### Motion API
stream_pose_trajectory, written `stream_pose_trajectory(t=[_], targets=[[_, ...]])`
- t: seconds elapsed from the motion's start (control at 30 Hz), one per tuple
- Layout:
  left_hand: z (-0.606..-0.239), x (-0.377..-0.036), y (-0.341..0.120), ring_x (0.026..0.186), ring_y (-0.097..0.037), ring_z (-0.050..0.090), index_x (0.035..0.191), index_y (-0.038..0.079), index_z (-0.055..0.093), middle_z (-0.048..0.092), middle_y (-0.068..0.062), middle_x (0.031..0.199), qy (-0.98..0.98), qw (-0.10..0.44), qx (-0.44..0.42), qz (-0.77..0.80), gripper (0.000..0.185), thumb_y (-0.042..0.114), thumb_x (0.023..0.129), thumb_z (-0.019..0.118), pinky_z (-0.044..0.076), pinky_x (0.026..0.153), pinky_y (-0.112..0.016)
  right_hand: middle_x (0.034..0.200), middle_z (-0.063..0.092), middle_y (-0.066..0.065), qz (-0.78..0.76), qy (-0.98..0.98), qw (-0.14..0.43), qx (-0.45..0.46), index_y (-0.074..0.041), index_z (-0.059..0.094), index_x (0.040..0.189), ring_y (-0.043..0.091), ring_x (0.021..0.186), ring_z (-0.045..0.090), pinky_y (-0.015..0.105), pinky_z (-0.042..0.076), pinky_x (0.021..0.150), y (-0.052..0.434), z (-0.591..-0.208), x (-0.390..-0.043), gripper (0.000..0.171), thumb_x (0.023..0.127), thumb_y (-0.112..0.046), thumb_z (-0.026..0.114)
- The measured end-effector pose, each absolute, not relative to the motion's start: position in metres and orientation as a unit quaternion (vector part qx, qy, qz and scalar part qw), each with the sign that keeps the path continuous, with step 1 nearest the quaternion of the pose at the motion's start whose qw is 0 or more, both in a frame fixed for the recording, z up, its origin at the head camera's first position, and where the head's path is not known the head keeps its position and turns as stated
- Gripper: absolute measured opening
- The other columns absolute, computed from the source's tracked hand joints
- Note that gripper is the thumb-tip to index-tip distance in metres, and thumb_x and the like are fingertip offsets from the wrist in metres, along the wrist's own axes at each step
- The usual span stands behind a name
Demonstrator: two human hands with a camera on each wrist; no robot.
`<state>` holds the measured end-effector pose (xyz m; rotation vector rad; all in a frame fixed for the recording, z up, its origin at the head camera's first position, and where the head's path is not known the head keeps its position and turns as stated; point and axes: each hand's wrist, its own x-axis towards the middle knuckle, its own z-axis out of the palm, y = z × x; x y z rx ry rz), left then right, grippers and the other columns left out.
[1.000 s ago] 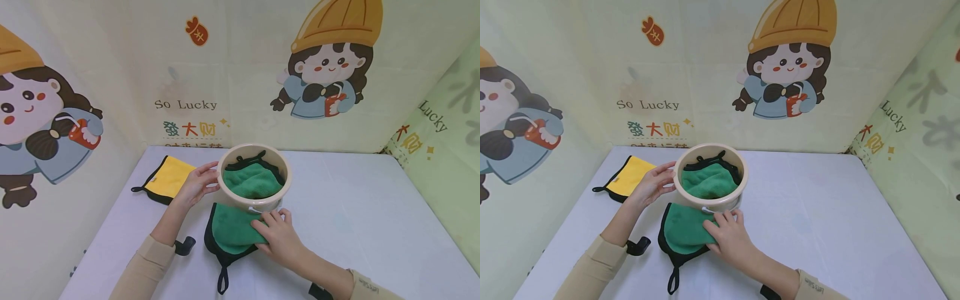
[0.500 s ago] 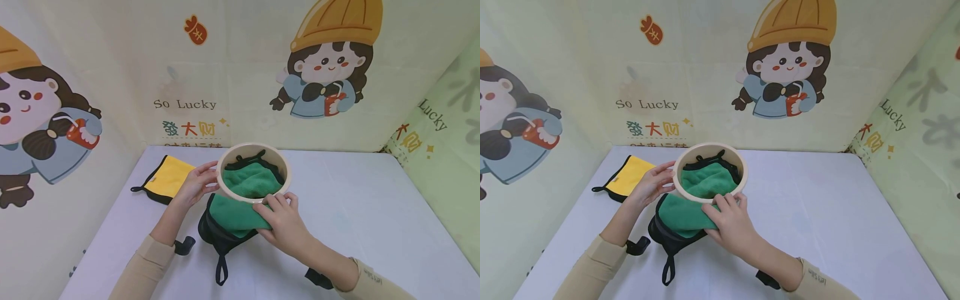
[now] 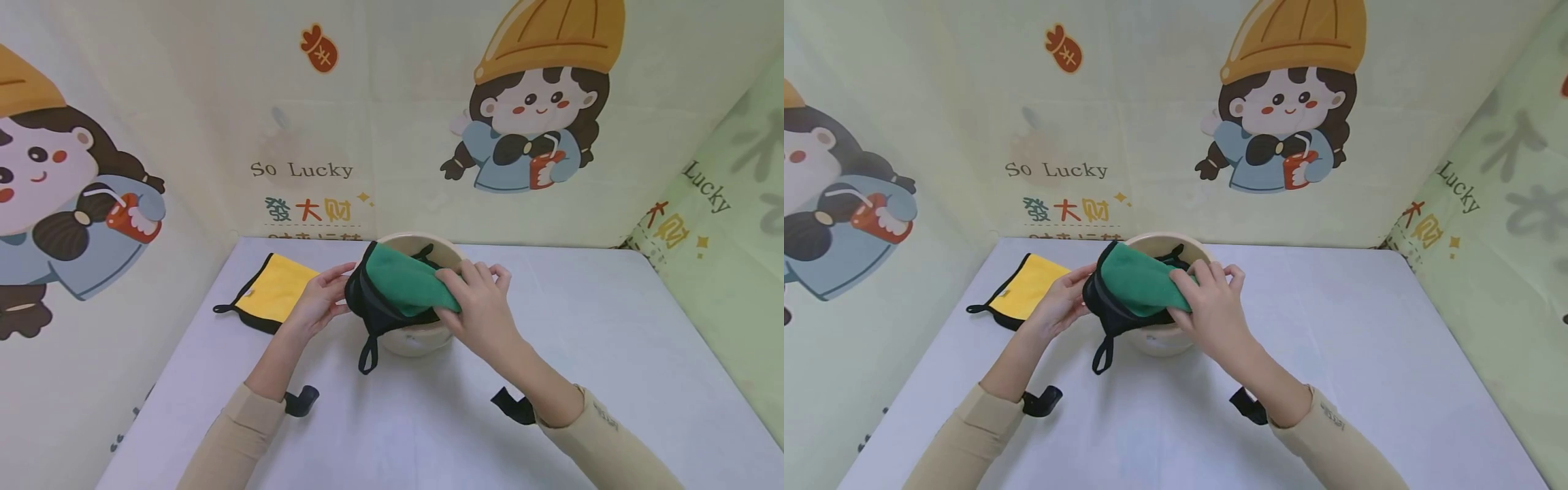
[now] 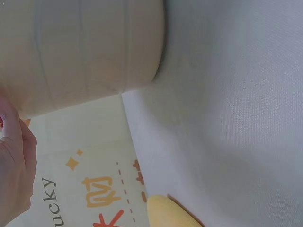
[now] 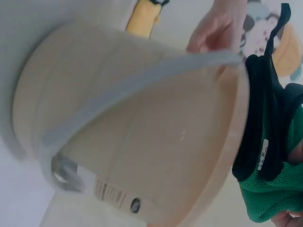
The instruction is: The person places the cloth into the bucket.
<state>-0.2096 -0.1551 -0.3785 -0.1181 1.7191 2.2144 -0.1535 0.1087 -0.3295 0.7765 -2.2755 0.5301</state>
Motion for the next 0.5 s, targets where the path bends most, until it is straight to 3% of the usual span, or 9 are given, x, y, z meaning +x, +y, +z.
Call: stream_pose_trajectory(t=[0.23,0.5], targets=[[-0.378,-0.21,-0.154,0.081,-0.015,0.062,0.136,0.009,0.041,0.057,-0.007,0.102,0.605,0.164,-0.044,0.778,0.048,0.012,0.09,0.057,0.054,0.076,-0.029,0.083,0.05,0.011,0.192,-0.895,0.313,0.253,-0.007,0.058,0.099,0.028,0.074,0.044,0.053,0.027,0.077,0.112,-0.332,-0.177,0.022,0.077,-0.011,0.058],[-0.379,-0.211,-0.155,0.087,-0.016,0.062,0.135,0.011,0.043,0.055,-0.01,0.108,0.615,0.164,-0.046,0.77,0.048,0.014,0.09,0.058,0.053,0.079,-0.031,0.089,0.05,0.012,0.16,-0.934,0.236,0.214,-0.01,0.056,0.106,0.03,0.085,0.044,0.055,0.026,0.082,0.108,-0.341,-0.195,0.027,0.08,-0.016,0.061]])
